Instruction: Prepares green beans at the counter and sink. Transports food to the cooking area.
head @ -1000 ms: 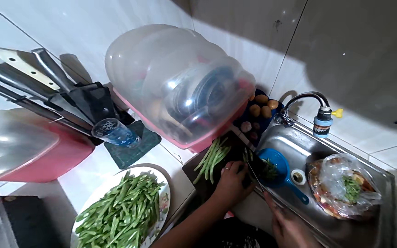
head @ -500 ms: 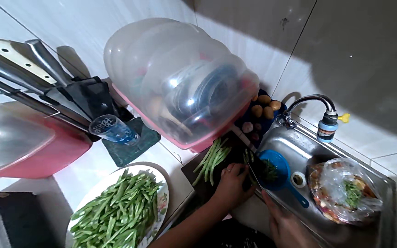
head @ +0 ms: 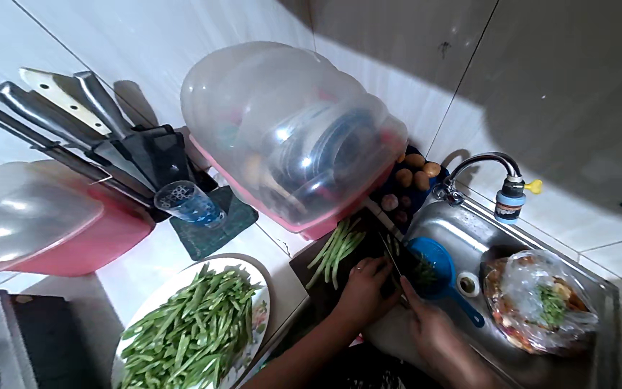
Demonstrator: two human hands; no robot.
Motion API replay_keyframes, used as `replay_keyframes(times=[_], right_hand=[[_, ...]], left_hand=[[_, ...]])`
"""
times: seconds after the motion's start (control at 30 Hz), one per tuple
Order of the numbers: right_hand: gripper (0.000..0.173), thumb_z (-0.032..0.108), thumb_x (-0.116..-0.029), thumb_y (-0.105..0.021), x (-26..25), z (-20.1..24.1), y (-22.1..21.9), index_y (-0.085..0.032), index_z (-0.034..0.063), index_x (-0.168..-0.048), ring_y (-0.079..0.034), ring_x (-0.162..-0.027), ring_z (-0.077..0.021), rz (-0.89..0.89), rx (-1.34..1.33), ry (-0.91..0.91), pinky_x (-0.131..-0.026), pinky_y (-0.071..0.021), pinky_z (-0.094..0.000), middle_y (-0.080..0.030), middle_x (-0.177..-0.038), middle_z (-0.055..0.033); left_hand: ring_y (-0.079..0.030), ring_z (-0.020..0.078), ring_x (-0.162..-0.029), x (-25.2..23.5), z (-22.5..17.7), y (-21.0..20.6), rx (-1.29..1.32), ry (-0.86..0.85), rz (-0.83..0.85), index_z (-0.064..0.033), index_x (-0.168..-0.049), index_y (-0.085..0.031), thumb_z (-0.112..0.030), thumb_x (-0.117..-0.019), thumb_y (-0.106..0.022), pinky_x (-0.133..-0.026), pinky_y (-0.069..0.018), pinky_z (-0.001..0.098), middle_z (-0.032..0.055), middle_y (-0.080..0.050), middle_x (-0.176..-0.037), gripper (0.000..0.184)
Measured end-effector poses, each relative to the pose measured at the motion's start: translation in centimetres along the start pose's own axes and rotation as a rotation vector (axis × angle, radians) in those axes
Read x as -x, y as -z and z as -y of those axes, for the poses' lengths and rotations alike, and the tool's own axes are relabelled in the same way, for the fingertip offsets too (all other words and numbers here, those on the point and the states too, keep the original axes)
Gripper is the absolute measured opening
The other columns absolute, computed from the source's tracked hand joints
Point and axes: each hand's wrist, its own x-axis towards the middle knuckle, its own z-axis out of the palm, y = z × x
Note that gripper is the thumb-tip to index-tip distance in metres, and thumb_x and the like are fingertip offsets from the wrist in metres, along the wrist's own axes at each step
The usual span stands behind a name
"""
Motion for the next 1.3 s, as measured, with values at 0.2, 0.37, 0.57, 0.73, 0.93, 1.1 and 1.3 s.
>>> replay_keyframes(times=[0.2,0.37,0.57,0.73,0.93,1.1,1.3], right_hand=[[0.066,0.033,-0.1056,-0.043,4.8,-1.6,1.1,-0.013,0.0405,-0.164,-0.073,-0.083,-0.019,0.083,0.014,0.029,-0.07,-0.0632,-0.0484,-0.072,-0.114,-0.004],[0.065,0.034,-0.1049,-0.046,5.8,-2.6,2.7,-0.018,0.0427,-0.163,-0.072,-0.086,-0.0166,0.126,-0.074,0.05,-0.073,-0.0634,-0.0466,-0.071,-0.119,-0.0012],[0.063,0.034,-0.1057,-0.045,7.0,-3.3,3.1,-0.019,0.0405,-0.163,-0.072,-0.089,-0.0165,0.114,0.014,0.089,-0.076,-0.0634,-0.0462,-0.072,-0.116,-0.0017],[0.063,0.034,-0.1057,-0.045,7.1,-3.2,3.0,-0.02,0.0395,-0.163,-0.073,-0.088,-0.0167,0.12,0.048,0.101,-0.076,-0.0633,-0.0465,-0.073,-0.114,-0.0012],[0.065,0.035,-0.1053,-0.044,6.0,-2.6,2.5,-0.015,0.0414,-0.164,-0.072,-0.082,-0.0165,0.122,0.085,0.094,-0.071,-0.0632,-0.047,-0.073,-0.106,-0.0016],[0.072,0.03,-0.1016,-0.047,2.8,-0.3,0.7,-0.013,0.0464,-0.163,-0.07,-0.074,-0.0168,0.035,0.067,0.034,-0.063,-0.0618,-0.0456,-0.072,-0.099,-0.0017],[0.071,0.033,-0.1014,-0.048,-0.8,1.5,0.6,-0.013,0.0521,-0.161,-0.069,-0.075,-0.0165,0.004,0.026,0.004,-0.063,-0.0612,-0.0459,-0.071,-0.099,-0.0002]], left_hand=[[-0.051,0.008,-0.135,-0.8,0.5,0.2,0.04,0.026,-0.013,-0.0383,-0.133,-0.067,-0.06,-0.0906,-0.067,-0.114,-0.0432,0.035,-0.0145,-0.055,-0.148,0.048],[-0.05,0.0097,-0.131,-1.0,1.1,-0.2,0.047,0.013,-0.016,-0.0428,-0.134,-0.065,-0.061,-0.0895,-0.067,-0.112,-0.0432,0.0355,-0.0125,-0.058,-0.138,0.049],[-0.05,0.0095,-0.131,-1.0,0.8,-0.1,0.017,0.023,0.018,-0.0446,-0.135,-0.063,-0.061,-0.0918,-0.064,-0.109,-0.0444,0.0365,-0.0142,-0.058,-0.137,0.047],[-0.05,0.0091,-0.131,-0.9,0.5,0.5,0.001,0.024,0.029,-0.0437,-0.136,-0.063,-0.061,-0.0925,-0.063,-0.11,-0.0442,0.0374,-0.0142,-0.059,-0.137,0.047],[-0.051,0.0083,-0.13,-0.9,0.1,0.9,0.035,0.028,0.013,-0.0418,-0.133,-0.066,-0.058,-0.092,-0.066,-0.111,-0.0436,0.0365,-0.0142,-0.061,-0.134,0.044],[-0.051,0.0077,-0.13,-0.8,0.4,0.5,0.044,0.019,0.015,-0.0408,-0.132,-0.066,-0.058,-0.092,-0.065,-0.111,-0.0433,0.0364,-0.0148,-0.06,-0.134,0.044],[-0.05,0.0078,-0.131,-0.7,0.6,0.1,0.038,0.029,0.01,-0.0416,-0.133,-0.066,-0.056,-0.0943,-0.062,-0.112,-0.0432,0.0359,-0.0144,-0.059,-0.136,0.041]])
